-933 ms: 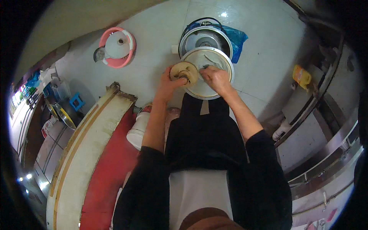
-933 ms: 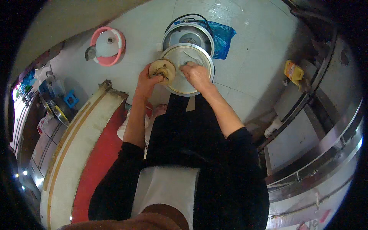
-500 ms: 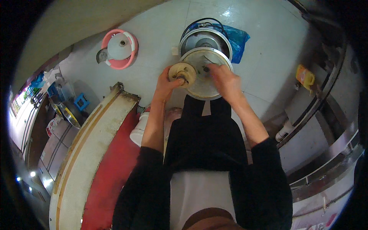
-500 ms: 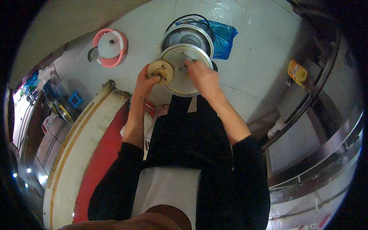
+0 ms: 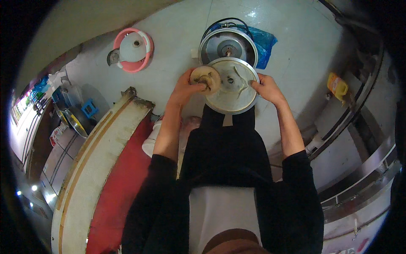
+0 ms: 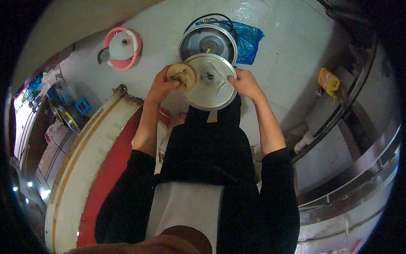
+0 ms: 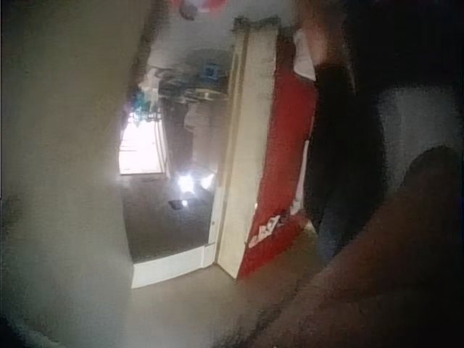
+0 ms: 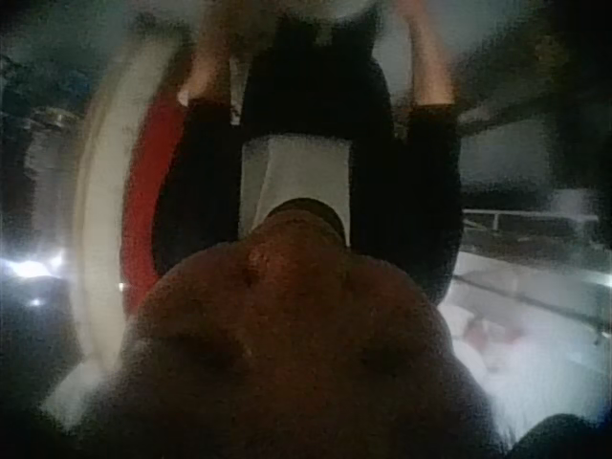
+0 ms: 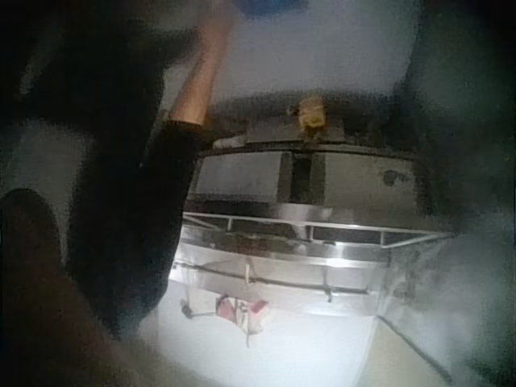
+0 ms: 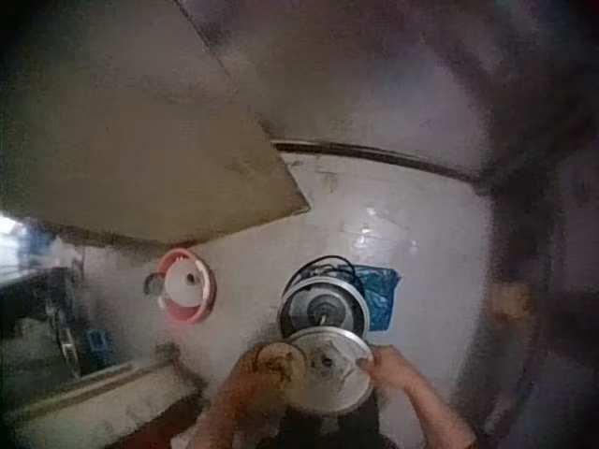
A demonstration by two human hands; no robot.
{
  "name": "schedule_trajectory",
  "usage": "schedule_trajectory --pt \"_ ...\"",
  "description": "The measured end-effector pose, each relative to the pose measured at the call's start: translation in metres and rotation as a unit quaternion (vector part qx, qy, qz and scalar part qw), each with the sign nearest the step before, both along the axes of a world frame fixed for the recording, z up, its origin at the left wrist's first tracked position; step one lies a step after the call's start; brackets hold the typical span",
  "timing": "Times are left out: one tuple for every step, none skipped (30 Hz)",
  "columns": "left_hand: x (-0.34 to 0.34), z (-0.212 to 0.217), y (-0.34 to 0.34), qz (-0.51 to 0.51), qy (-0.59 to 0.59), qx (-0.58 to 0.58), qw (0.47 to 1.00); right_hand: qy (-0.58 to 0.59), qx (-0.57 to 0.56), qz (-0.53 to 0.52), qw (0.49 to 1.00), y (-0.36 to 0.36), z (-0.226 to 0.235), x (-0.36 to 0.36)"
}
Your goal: The person assembles a small kitchen appliance on the floor. They place a blue plastic bag on the floor, set the appliance base on it, and then insert and secure several internal components by hand and with a wrench. The person moves a bucket and a pink basin out of the way during the process.
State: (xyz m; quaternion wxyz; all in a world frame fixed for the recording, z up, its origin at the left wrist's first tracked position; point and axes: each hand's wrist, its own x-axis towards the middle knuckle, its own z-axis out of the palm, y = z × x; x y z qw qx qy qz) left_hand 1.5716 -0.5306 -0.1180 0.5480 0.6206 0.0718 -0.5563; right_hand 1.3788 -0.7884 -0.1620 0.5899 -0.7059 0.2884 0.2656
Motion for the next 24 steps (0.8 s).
schedule_trajectory --pt "-0.001 -0.001 -0.001 0.006 0.003 -0.006 1.000 0.011 0.014 -0.015 1.000 0.001 -0.002 -0.003" --pt "-0.001 -0.002 -0.002 0.014 0.004 -0.017 1.000 0.004 0.026 -0.032 0.999 0.003 -0.004 -0.005" --pt "-0.001 -0.003 -0.002 0.024 0.006 -0.021 0.999 0.003 0.039 -0.045 0.998 0.005 -0.005 -0.007" --pt "-0.001 -0.004 -0.002 0.035 0.007 -0.030 0.999 0.008 0.048 -0.060 0.997 0.006 -0.006 -0.007" --pt "-0.001 -0.005 -0.001 0.044 0.009 -0.040 0.998 -0.001 0.050 -0.064 0.997 0.007 -0.005 -0.007" --pt "-0.001 -0.007 0.000 0.054 0.008 -0.045 0.997 -0.003 0.050 -0.069 0.996 0.008 -0.004 -0.007" --pt "-0.001 -0.009 0.002 0.062 0.008 -0.051 0.997 0.009 0.046 -0.078 0.996 0.008 -0.003 -0.006" --pt "-0.001 -0.010 0.004 0.070 0.009 -0.043 0.997 0.008 0.045 -0.067 0.997 0.007 -0.002 -0.007" --pt "-0.002 -0.012 0.007 0.093 0.016 -0.074 0.993 0.022 0.041 -0.059 0.997 0.007 -0.001 -0.007" --pt "-0.004 -0.014 0.010 0.116 0.025 -0.092 0.989 0.037 0.037 -0.052 0.997 0.005 0.000 -0.008" --pt "-0.007 -0.015 0.014 0.139 0.035 -0.112 0.983 0.028 0.040 -0.048 0.998 0.005 0.000 -0.009" --pt "-0.010 -0.017 0.020 0.159 0.037 -0.135 0.977 -0.007 0.053 -0.057 0.997 0.005 0.000 -0.011" --pt "-0.015 -0.017 0.027 0.179 0.040 -0.161 0.970 0.003 0.048 -0.039 0.998 0.006 0.000 -0.013" --pt "-0.020 -0.019 0.035 0.201 0.042 -0.181 0.962 0.003 0.040 -0.026 0.999 0.007 0.000 -0.017" --pt "-0.027 -0.019 0.046 0.229 0.051 -0.173 0.957 0.001 0.030 -0.012 0.999 0.010 0.000 -0.020" --pt "-0.039 -0.015 0.061 0.260 0.061 -0.158 0.951 0.005 0.027 -0.018 0.999 0.014 0.001 -0.024" --pt "-0.047 -0.013 0.078 0.281 0.076 -0.162 0.943 0.010 0.024 -0.024 0.999 0.018 0.002 -0.028" --pt "-0.057 -0.011 0.095 0.272 0.088 -0.188 0.940 0.040 0.015 -0.023 0.999 0.022 0.005 -0.032" --pt "-0.066 -0.011 0.115 0.248 0.099 -0.246 0.932 0.004 0.032 -0.064 0.997 0.026 0.008 -0.034" --pt "-0.080 -0.009 0.134 0.266 0.105 -0.181 0.941 -0.007 0.042 -0.098 0.994 0.028 0.011 -0.035" --pt "-0.095 -0.009 0.152 0.279 0.104 -0.129 0.946 0.013 0.050 -0.130 0.990 0.029 0.015 -0.035" --pt "-0.110 -0.011 0.166 0.273 0.138 -0.138 0.942 -0.019 0.051 -0.167 0.984 0.029 0.019 -0.034" --pt "-0.126 -0.013 0.177 0.267 0.173 -0.147 0.937 -0.015 0.035 -0.159 0.987 0.026 0.021 -0.029" --pt "-0.142 -0.014 0.187 0.271 0.213 -0.131 0.929 -0.011 0.018 -0.150 0.989 0.022 0.023 -0.024"
